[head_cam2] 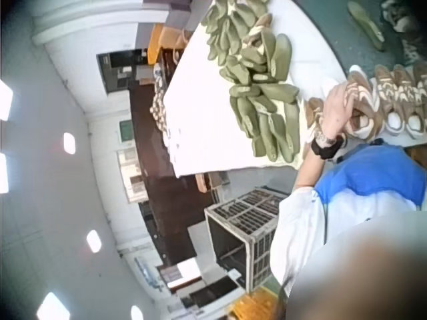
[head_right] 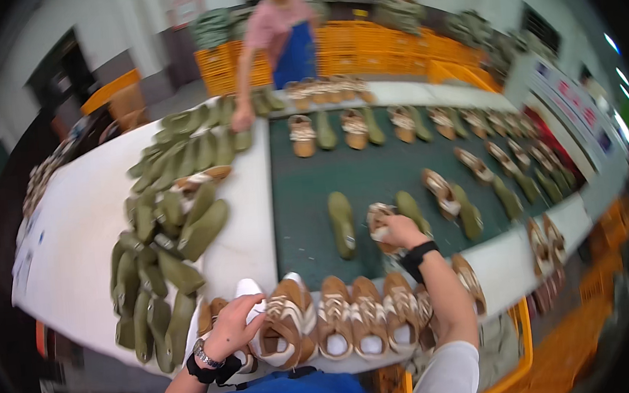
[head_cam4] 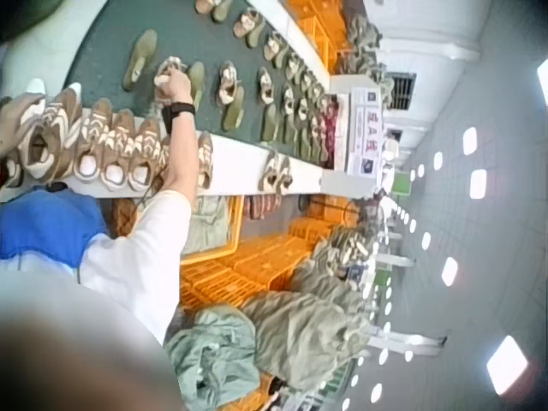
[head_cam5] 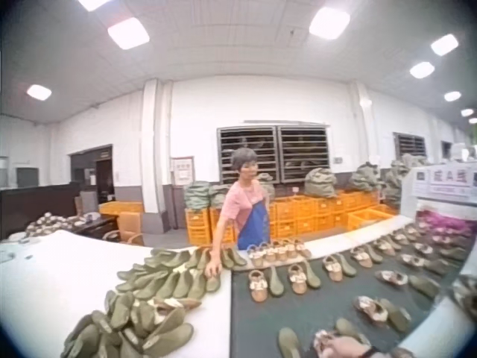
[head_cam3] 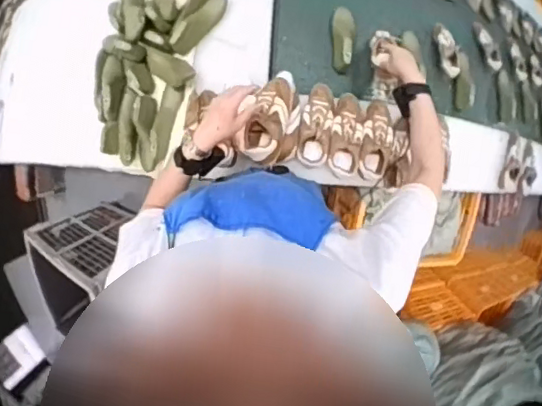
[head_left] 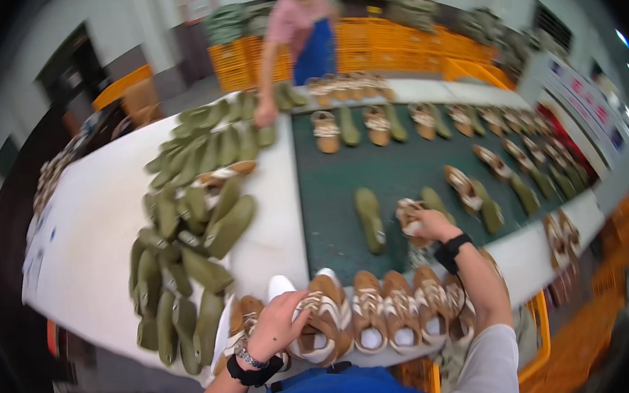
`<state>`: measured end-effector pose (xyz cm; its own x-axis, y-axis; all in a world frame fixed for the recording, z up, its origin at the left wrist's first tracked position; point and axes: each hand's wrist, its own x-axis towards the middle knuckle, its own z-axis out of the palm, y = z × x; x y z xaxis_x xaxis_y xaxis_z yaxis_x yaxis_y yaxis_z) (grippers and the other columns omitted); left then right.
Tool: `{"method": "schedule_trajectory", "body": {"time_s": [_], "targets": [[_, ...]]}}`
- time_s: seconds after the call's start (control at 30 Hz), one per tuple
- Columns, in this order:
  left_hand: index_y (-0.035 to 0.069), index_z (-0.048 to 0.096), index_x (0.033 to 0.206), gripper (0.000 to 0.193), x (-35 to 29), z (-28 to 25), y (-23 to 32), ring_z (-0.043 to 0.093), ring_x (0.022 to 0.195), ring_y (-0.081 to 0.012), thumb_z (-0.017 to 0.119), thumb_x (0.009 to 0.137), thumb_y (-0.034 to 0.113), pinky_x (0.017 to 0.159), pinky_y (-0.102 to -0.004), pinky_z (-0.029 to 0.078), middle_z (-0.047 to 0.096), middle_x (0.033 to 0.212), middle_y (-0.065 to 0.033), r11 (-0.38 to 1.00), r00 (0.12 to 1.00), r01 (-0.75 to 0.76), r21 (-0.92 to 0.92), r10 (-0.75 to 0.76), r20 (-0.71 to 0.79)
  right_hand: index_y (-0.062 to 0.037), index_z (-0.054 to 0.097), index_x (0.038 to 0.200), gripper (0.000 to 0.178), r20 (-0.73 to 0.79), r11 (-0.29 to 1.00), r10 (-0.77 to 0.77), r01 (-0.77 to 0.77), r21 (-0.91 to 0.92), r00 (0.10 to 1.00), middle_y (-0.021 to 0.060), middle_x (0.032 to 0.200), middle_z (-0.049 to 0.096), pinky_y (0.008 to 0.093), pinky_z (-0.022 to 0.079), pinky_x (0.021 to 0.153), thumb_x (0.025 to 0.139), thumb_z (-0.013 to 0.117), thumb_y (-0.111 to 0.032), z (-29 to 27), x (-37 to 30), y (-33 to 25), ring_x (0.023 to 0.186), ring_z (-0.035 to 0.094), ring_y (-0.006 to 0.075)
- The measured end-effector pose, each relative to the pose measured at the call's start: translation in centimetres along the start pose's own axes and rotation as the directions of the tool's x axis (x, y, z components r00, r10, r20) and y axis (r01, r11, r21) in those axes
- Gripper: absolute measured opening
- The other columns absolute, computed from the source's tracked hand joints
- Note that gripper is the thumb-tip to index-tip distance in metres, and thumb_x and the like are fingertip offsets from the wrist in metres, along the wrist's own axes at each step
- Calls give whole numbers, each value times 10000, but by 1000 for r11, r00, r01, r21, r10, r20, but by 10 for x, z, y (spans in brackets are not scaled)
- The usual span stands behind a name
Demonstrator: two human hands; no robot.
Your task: The person inserts green shoe lasts into brown canvas shoes, ties the laces, and places the finished shoes on the table. They retrieve shoes from a sack, insert insoles, and continue assembling multiple pairs while a coworker arranges lasts nearby.
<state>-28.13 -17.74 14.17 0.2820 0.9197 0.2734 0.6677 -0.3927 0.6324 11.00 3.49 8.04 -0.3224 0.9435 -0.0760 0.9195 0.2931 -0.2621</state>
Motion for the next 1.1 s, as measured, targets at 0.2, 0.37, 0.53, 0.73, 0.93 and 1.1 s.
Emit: {"method": "schedule_trajectory", "body": {"time_s": [0.2, 0.37, 0.53, 0.73, 0.93, 1.1], "targets": [[46, 571, 1137, 382, -79, -25, -57, 588, 927, -346, 656, 784, 164, 808, -414, 483, 624, 988, -158, 897, 913, 367, 248, -296, -279, -148, 514, 1292, 572, -145, 964, 246, -227, 135, 958, 241, 1381, 391, 405, 413, 991, 746, 665, -71, 61, 107, 47, 1243, 415, 408], [15, 540, 1199, 613, -158, -17, -99, 532, 1066, -384, 717, 742, 382, 896, -429, 457, 527, 1184, -218, 621, 694, 718, 316, -673, -255, -73, 526, 1267, 492, 65, 970, -48, 31, 240, 997, 208, 1242, 541, 414, 469, 902, 791, 650, -79, 55, 102, -11, 1098, 558, 351], [0, 502, 1249, 735, -187, 0, -129, 499, 1114, -403, 692, 749, 503, 946, -435, 424, 501, 1215, -239, 737, 770, 637, 225, -618, -159, -23, 604, 1127, 335, -12, 846, -344, 315, 431, 939, 175, 905, 671, 381, 517, 720, 795, 638, -53, 28, 22, -97, 808, 657, 321], [1, 528, 1201, 587, -192, 0, -130, 597, 872, -392, 681, 791, 391, 790, -426, 493, 617, 956, -214, 784, 793, 598, 164, -551, -259, -14, 620, 1082, 292, -69, 817, -361, 351, 457, 930, 172, 865, 665, 363, 516, 703, 790, 618, -24, 3, -70, -162, 786, 655, 309], [-21, 644, 1010, 293, -167, -42, -119, 651, 696, -180, 604, 890, 244, 661, -324, 516, 674, 759, -108, 614, 573, 666, -424, -785, -236, -15, 621, 1079, 276, -84, 812, -409, 405, 420, 909, 166, 880, 661, 348, 514, 701, 804, 623, -38, -12, -123, -223, 784, 653, 297], [47, 390, 1338, 377, -123, -67, -68, 613, 881, -103, 464, 980, 139, 770, -246, 492, 652, 996, -81, 447, 725, 174, -877, -661, -193, -49, 554, 1225, 420, -129, 628, -463, 427, 650, 877, 145, 1103, 614, 316, 520, 739, 829, 668, -130, -9, -144, -291, 848, 642, 235]]}}
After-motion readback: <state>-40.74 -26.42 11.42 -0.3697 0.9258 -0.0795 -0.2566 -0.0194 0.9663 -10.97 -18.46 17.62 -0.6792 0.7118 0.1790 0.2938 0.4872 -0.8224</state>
